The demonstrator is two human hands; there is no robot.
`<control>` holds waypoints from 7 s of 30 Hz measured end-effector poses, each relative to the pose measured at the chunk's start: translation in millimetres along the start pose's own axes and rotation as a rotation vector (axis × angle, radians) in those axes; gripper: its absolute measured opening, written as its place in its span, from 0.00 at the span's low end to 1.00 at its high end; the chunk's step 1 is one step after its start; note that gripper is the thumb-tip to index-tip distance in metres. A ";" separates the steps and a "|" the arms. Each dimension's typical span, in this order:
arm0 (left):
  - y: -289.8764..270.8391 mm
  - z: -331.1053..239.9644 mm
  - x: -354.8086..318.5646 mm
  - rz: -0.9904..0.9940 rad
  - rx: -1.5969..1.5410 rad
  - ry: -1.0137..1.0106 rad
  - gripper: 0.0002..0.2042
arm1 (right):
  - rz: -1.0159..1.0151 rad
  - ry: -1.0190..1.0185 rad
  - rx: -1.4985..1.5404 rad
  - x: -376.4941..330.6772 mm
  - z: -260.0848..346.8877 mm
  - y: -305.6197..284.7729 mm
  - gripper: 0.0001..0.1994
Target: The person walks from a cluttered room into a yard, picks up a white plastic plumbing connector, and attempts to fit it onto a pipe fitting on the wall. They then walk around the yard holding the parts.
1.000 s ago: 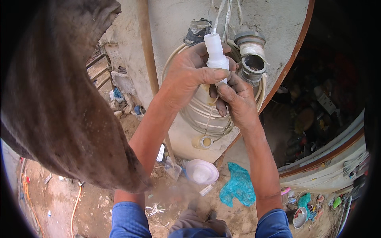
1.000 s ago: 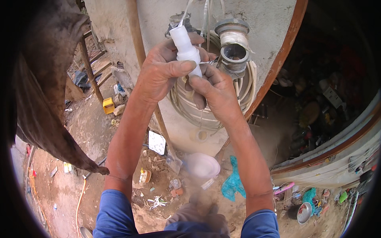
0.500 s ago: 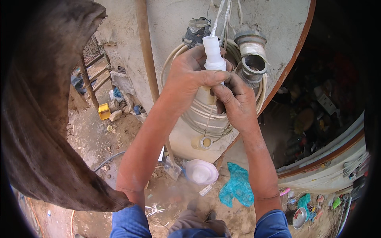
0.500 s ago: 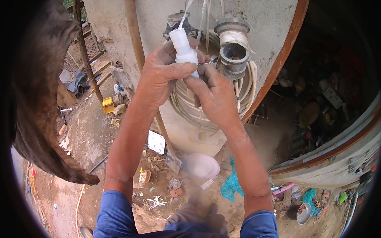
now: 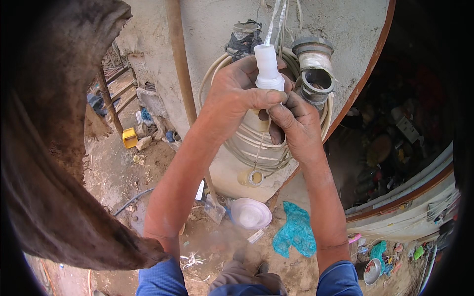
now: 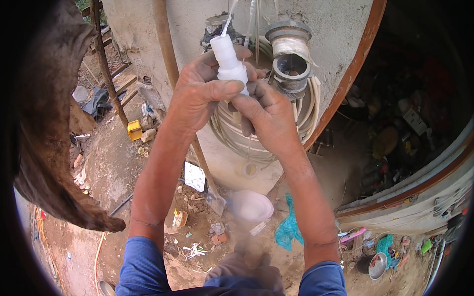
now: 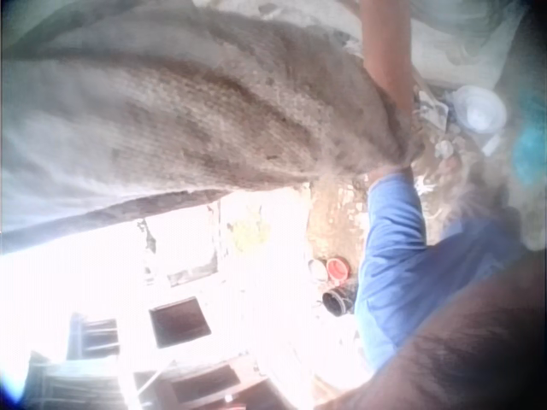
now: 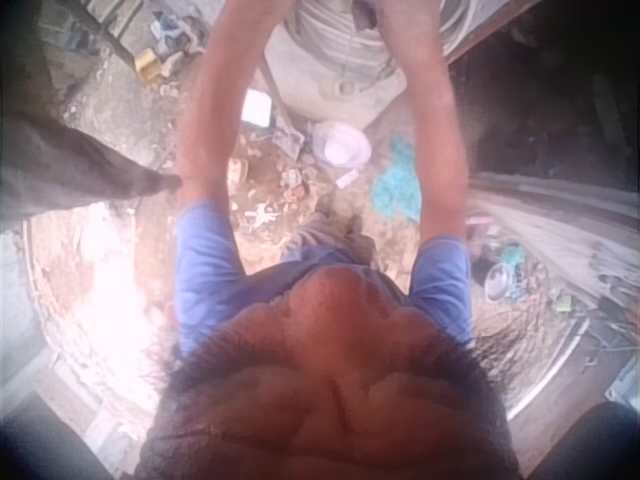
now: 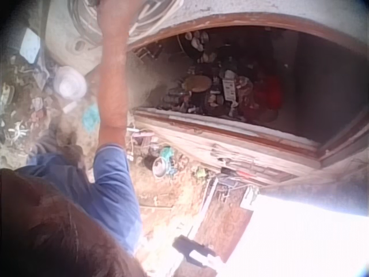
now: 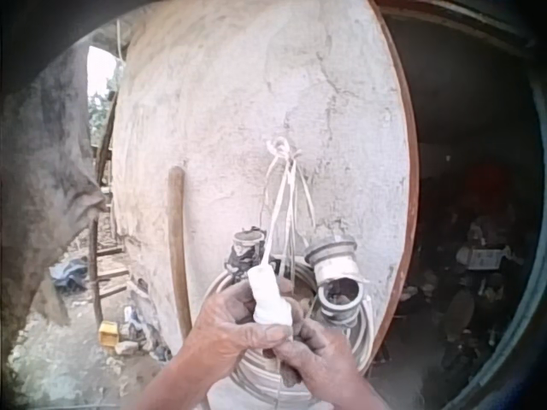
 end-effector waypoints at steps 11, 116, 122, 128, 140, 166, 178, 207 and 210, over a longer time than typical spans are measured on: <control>0.4 -1.2 0.4 0.002 0.008 0.005 0.31 | -0.128 -0.098 -0.025 -4.7 0.0 6.4 0.18; -11.9 -11.3 10.6 -0.080 -0.238 0.007 0.20 | -0.074 -0.066 0.146 -12.4 -16.7 -0.3 0.18; -18.6 -8.1 13.0 -0.106 -0.300 -0.021 0.21 | -0.080 -0.067 0.153 -10.4 -19.6 2.9 0.17; -18.9 -7.3 12.8 -0.128 -0.350 -0.051 0.24 | -0.097 -0.046 0.121 -11.1 -18.6 4.2 0.19; -3.6 -9.1 18.0 -0.046 -0.310 -0.050 0.27 | -0.068 0.037 -0.035 -14.1 -12.1 3.5 0.19; 8.2 2.5 9.5 -0.073 -0.177 -0.076 0.23 | -0.111 0.026 -0.452 -24.2 73.5 -22.3 0.12; 15.6 -6.3 11.4 -0.049 -0.114 -0.083 0.22 | -0.194 -0.154 -0.505 9.3 126.8 -52.2 0.14; -0.1 -59.6 31.6 -0.071 -0.314 0.040 0.18 | -0.102 -0.357 -1.073 159.9 193.5 -57.1 0.14; -1.2 -59.9 35.1 -0.060 -0.336 0.036 0.18 | -0.106 -0.359 -1.121 170.6 192.7 -61.4 0.12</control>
Point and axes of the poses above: each hand's wrist, its own x-axis towards the middle knuckle, its own y-axis out of the palm, z = x × y, the point moved 6 cm from there along x, towards the middle knuckle, and after that the axes turned 5 degrees about z, right-handed, at the moved point
